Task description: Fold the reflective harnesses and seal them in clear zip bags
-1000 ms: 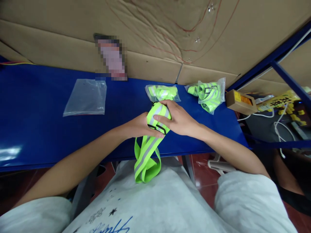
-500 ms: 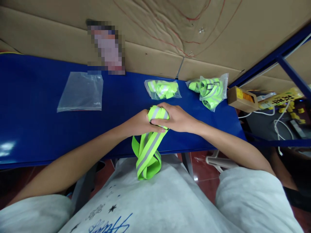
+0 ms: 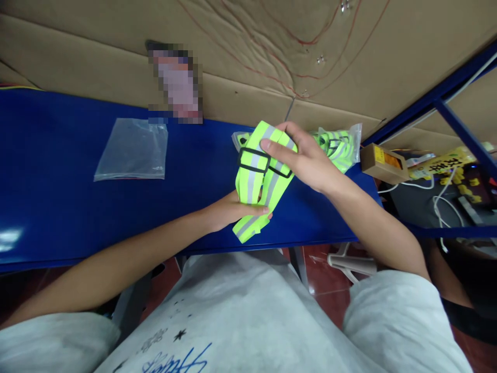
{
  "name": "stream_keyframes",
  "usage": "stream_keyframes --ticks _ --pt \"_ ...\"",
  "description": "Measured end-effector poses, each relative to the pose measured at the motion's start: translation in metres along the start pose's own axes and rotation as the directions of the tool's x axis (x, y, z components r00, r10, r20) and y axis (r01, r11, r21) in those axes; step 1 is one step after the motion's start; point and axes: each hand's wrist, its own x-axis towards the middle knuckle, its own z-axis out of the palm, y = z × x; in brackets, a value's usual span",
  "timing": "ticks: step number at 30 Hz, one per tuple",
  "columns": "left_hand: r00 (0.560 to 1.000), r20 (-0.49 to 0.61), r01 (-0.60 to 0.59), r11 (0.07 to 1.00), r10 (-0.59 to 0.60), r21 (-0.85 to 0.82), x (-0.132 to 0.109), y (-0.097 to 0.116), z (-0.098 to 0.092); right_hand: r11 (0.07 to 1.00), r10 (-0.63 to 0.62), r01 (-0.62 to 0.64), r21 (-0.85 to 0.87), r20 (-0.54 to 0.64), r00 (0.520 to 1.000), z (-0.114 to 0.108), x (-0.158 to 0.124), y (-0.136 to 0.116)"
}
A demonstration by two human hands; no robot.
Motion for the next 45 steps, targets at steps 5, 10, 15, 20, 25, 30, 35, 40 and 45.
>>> stream_keyframes --ticks 5,10,15,20,25,30,35,40,45 --pt "0.959 0.269 -0.115 0.989 0.085 0.098 0.001 -0.004 -0.008 0.864 0.228 -0.297 0.406 0.211 0.951 -0.015 0.0 -0.01" --pt "0.932 0.35 -0.201 0.933 0.089 0.297 -0.002 0.003 -0.016 0.774 0.24 -0.363 0.518 0.29 0.926 -0.02 -0.002 0.002" --pt "0.906 0.368 -0.351 0.859 0.21 0.373 -0.013 0.04 -0.029 0.957 0.082 -0.067 0.284 -0.042 0.996 -0.029 0.0 0.009" --pt "0.788 -0.091 -0.492 0.711 0.609 0.502 -0.029 0.07 -0.058 0.995 -0.098 0.099 -0.003 -0.106 0.989 -0.027 -0.001 -0.003" --pt "0.75 -0.034 -0.551 0.652 0.661 0.52 -0.031 0.073 -0.038 0.985 -0.157 0.155 -0.07 -0.029 0.987 -0.018 -0.005 -0.026" --pt "0.915 -0.028 -0.377 0.879 0.402 0.291 -0.013 0.056 0.004 0.985 -0.166 0.168 -0.038 0.043 0.985 -0.011 -0.005 -0.04" --pt "0.943 0.226 -0.311 0.892 0.246 0.329 -0.014 0.054 -0.016 0.977 -0.198 0.202 -0.071 0.056 0.979 -0.016 0.001 -0.035" --pt "0.871 0.282 -0.483 0.807 0.403 0.339 -0.03 0.078 -0.053 0.953 -0.253 0.262 -0.151 0.076 0.964 -0.025 -0.001 -0.034" --pt "0.921 0.097 -0.374 0.79 0.377 0.486 -0.036 0.09 -0.044 0.916 -0.283 0.299 -0.267 0.097 0.954 -0.025 -0.002 -0.037"
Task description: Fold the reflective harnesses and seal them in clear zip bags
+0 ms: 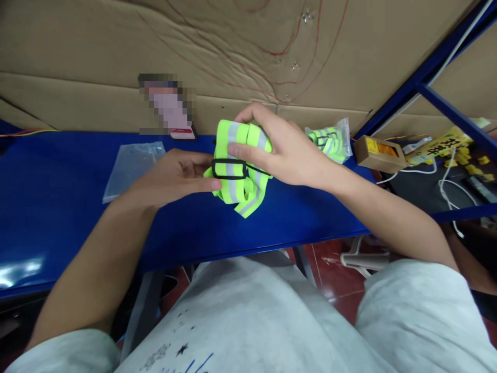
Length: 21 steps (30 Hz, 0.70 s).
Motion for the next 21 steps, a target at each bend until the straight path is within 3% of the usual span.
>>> stream_keyframes --ticks 5,10,13,15,18,21 --pt "0.994 -0.058 -0.078 0.97 0.094 0.23 -0.006 0.003 0.013 1.0 -0.006 0.006 -0.014 -0.031 1.0 -0.002 0.004 0.002" --pt "0.995 0.023 -0.103 0.971 0.1 0.217 -0.014 -0.005 0.008 0.981 0.086 -0.086 0.173 0.006 0.996 -0.007 0.002 0.006" --pt "0.973 -0.173 -0.092 0.945 0.153 0.315 -0.012 -0.013 0.01 0.947 0.133 -0.149 0.283 0.075 0.988 -0.006 0.001 0.007" --pt "0.935 -0.273 -0.104 0.911 0.226 0.398 -0.01 -0.018 0.014 0.888 0.18 -0.221 0.404 0.136 0.974 -0.005 0.001 0.008" --pt "0.97 -0.201 -0.08 0.958 0.139 0.276 -0.01 -0.024 0.015 0.7 0.267 -0.344 0.626 0.217 0.939 -0.008 0.001 0.01" --pt "0.991 -0.127 -0.028 0.995 0.04 0.092 -0.015 -0.032 0.012 0.55 0.325 -0.39 0.739 0.241 0.914 -0.017 -0.001 0.013"
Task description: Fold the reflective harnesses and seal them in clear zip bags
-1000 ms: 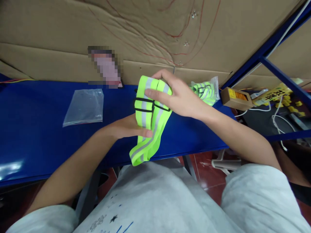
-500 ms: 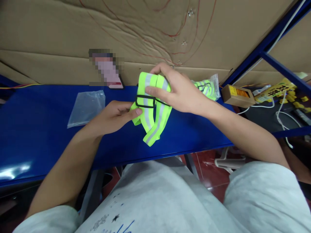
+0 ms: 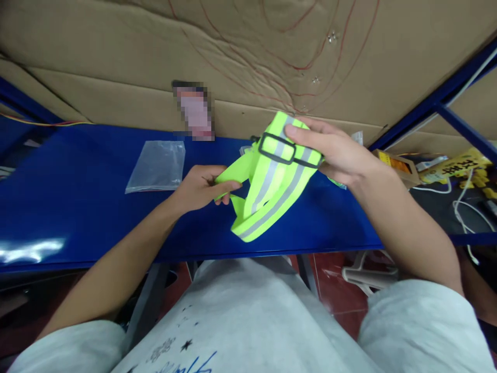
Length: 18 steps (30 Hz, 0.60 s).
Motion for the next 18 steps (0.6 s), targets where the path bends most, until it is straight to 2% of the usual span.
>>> stream_keyframes --ticks 3,5,6,8,10,12,13,15,18 --pt "0.991 0.137 0.007 0.995 0.007 -0.1 -0.004 -0.012 0.003 1.0 -0.006 0.006 0.028 -0.015 1.0 -0.006 -0.003 -0.002" --pt "0.988 0.155 0.032 0.99 -0.01 -0.137 -0.005 -0.021 0.009 1.0 0.003 -0.002 0.014 -0.022 1.0 -0.006 -0.003 0.0" --pt "0.995 0.1 0.037 0.991 -0.024 -0.132 -0.005 -0.024 0.012 1.0 0.01 -0.01 0.009 -0.028 1.0 -0.006 -0.002 0.001" --pt "0.995 -0.102 0.01 0.991 -0.024 -0.13 -0.004 -0.026 0.016 1.0 0.012 -0.012 0.01 -0.043 0.999 -0.006 0.0 0.004" --pt "0.953 -0.303 -0.076 0.98 0.018 -0.181 -0.003 -0.022 0.017 1.0 -0.006 0.008 0.023 -0.075 0.997 -0.009 0.0 0.007" --pt "0.912 -0.405 -0.193 0.942 0.069 -0.273 -0.004 -0.014 0.015 0.999 -0.027 0.031 0.041 -0.1 0.995 -0.014 -0.001 0.008" --pt "0.903 -0.42 -0.237 0.919 0.089 -0.315 -0.006 -0.01 0.013 0.998 -0.03 0.035 0.052 -0.11 0.994 -0.017 -0.002 0.009" --pt "0.921 -0.375 -0.263 0.879 0.105 -0.399 -0.009 -0.005 0.012 0.996 -0.036 0.046 0.073 -0.137 0.99 -0.021 -0.005 0.009" --pt "0.98 -0.184 -0.159 0.842 0.073 -0.515 -0.014 -0.008 0.014 0.994 -0.08 0.093 0.057 -0.195 0.978 -0.026 -0.006 0.007"
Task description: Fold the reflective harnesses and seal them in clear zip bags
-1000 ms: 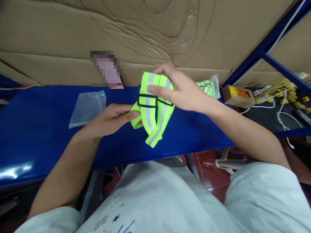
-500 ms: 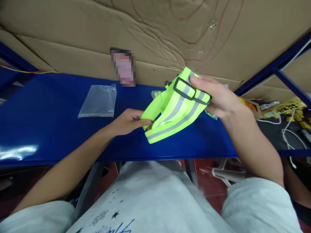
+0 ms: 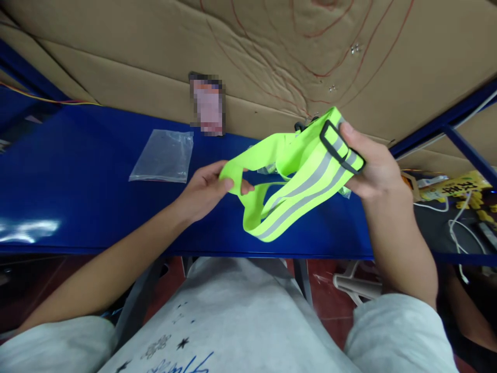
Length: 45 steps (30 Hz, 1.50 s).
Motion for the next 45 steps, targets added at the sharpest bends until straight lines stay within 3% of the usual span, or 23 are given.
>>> stream_keyframes --ticks 3,6,8,10,12,14,18,20,22,25,29,33,38,41,43,45 --pt "0.993 0.078 0.091 0.996 -0.093 0.026 -0.005 -0.007 -0.001 0.994 -0.098 0.095 -0.053 -0.061 0.993 -0.005 0.002 -0.003" --pt "0.999 0.011 0.047 0.997 -0.047 0.066 -0.006 -0.01 0.001 0.983 -0.174 0.167 -0.079 -0.103 0.979 -0.009 0.003 -0.005" --pt "0.997 -0.059 0.05 0.993 -0.043 0.106 -0.005 -0.012 0.005 0.986 -0.156 0.148 -0.081 -0.091 0.984 -0.008 0.003 -0.006" --pt "0.986 -0.118 0.141 0.971 -0.119 0.193 -0.004 -0.016 0.008 0.993 -0.091 0.088 -0.085 -0.043 0.995 -0.004 0.001 -0.007" --pt "0.962 -0.116 0.27 0.915 -0.246 0.3 -0.002 -0.022 0.009 0.996 -0.035 0.036 -0.086 0.015 0.999 0.003 -0.002 -0.007" --pt "0.949 -0.07 0.308 0.852 -0.308 0.424 -0.001 -0.024 0.004 0.996 -0.012 0.017 -0.089 0.052 0.999 0.012 -0.004 -0.007" --pt "0.99 0.087 0.037 0.793 -0.113 0.608 0.004 0.001 -0.013 0.988 -0.029 0.036 -0.152 0.048 0.998 0.023 -0.005 -0.003" --pt "0.975 0.215 -0.073 0.853 -0.048 0.518 0.01 0.018 -0.015 0.967 -0.066 0.079 -0.24 0.064 0.996 0.026 -0.004 -0.002" --pt "0.966 0.258 -0.127 0.914 0.025 0.386 0.017 0.028 -0.007 0.926 -0.1 0.129 -0.354 0.099 0.99 0.029 -0.003 -0.003" --pt "0.979 0.147 -0.176 0.941 0.138 0.289 0.026 0.022 0.016 0.842 -0.149 0.224 -0.49 0.188 0.971 0.036 -0.003 -0.007" --pt "0.987 0.063 -0.16 0.938 0.148 0.307 0.03 0.001 0.034 0.746 -0.234 0.377 -0.549 0.314 0.92 0.041 -0.005 -0.014" --pt "0.992 0.087 -0.114 0.962 0.095 0.246 0.028 -0.002 0.029 0.733 -0.284 0.404 -0.547 0.295 0.913 0.039 -0.008 -0.02" --pt "0.977 0.209 -0.002 0.98 -0.04 0.197 0.025 0.004 0.031 0.687 -0.288 0.4 -0.607 0.278 0.916 0.035 -0.007 -0.017" --pt "0.988 0.129 -0.105 0.979 0.083 0.174 0.024 0.002 0.03 0.68 -0.301 0.411 -0.607 0.279 0.912 0.03 -0.007 -0.015" --pt "0.976 0.052 -0.218 0.936 0.211 0.277 0.023 0.0 0.028 0.693 -0.317 0.417 -0.589 0.27 0.909 0.025 -0.007 -0.014" --pt "0.967 0.033 -0.244 0.885 0.252 0.396 0.021 0.0 0.027 0.701 -0.315 0.414 -0.58 0.268 0.91 0.022 -0.006 -0.013"
